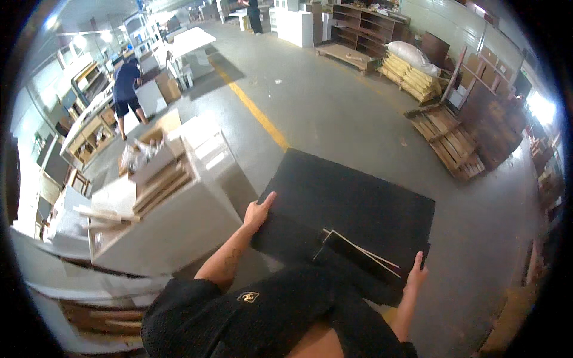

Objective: The person picks up several papers and places them on a stack of boards, then picks up small wood strips from a machine table and carries them along with a black board across a factory floor to another stack of components.

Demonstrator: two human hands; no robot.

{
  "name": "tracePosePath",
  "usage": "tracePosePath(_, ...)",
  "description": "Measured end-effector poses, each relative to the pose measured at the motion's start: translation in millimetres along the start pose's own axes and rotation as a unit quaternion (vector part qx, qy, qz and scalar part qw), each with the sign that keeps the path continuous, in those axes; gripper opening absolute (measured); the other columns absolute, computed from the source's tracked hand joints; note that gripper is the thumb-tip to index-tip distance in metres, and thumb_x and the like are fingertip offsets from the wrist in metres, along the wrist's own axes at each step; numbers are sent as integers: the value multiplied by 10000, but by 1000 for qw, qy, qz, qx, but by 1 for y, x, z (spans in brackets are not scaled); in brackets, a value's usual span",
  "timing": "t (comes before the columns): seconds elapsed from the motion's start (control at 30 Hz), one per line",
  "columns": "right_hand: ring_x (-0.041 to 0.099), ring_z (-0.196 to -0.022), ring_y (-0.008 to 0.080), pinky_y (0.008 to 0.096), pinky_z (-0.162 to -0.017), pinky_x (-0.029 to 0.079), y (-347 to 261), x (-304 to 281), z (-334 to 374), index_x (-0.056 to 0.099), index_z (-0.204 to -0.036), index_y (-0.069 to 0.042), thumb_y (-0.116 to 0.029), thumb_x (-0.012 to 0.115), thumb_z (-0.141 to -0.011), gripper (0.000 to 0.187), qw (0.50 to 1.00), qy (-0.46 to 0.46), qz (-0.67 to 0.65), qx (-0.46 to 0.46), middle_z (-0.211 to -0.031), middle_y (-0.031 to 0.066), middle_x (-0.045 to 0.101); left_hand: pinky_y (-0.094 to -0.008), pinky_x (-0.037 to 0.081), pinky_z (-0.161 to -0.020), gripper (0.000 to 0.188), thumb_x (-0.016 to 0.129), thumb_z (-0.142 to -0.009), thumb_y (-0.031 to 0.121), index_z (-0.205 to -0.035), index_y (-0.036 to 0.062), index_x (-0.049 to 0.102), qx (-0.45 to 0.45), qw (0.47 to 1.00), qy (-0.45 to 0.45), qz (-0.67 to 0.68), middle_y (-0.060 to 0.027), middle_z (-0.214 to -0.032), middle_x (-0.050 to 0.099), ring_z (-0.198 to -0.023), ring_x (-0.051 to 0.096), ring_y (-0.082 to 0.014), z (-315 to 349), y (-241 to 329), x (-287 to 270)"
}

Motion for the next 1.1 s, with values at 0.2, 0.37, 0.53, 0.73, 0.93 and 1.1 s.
tracePosePath(0.2,560,-1281,338,417,-1083,416,-38,174,-170,536,-1387,93,-588,621,-947,815,993,100,60,-29,-1410,232,572,-430,472,-986,949,607,-810,776,-1166,-99,690,18,1000,15,7,-279,-1098,713,-1144,663,-370,-212,95,35)
tracePosePath(0.37,523,-1332,337,406,-1116,393,-151,339,-320,527,-1393,100,-525,642,-959,769,999,-46,-6,-15,-1438,245,542,-417,468,-1006,954,612,-812,763,-1157,-123,683,32,998,44,34,-294,-1139,698,-1156,656,-377,-366,200,56)
tracePosePath(0.53,512,-1332,314,397,-1117,388,-277,448,-443,496,-1429,77,-655,623,-911,906,997,-27,63,-29,-1459,210,528,-425,477,-989,992,630,-795,769,-1147,-157,667,-50,993,55,96,-308,-1127,692,-1133,662,-388,-497,293,51)
tracePosePath(0.73,496,-1347,359,451,-1127,378,-342,607,-586,457,-1450,94,-665,613,-912,943,993,10,105,-44,-1468,240,504,-454,488,-973,940,618,-806,773,-1173,-90,681,-25,994,59,92,-298,-1166,682,-1158,647,-399,-681,372,71)
tracePosePath(0.93,484,-1358,389,484,-1116,398,-441,746,-671,432,-1471,88,-697,584,-911,977,998,-4,69,-10,-1491,251,472,-468,510,-921,884,617,-811,778,-1012,-75,731,-28,997,54,47,-269,-1019,721,-1054,691,-397,-883,509,66)
tracePosePath(1.1,462,-1376,399,505,-1132,380,-491,858,-762,416,-1485,79,-739,563,-895,1019,998,-56,37,-1,-1497,254,463,-470,521,-885,867,625,-811,777,-998,-61,739,-3,998,65,11,-235,-972,734,-982,713,-373,-1032,596,62)
Point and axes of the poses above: each hand's wrist, its own z-axis away from the middle knuckle, its own x-axis out of the palm, y = z × x, the point moved 4 cm from there along -z, towards the middle knuckle
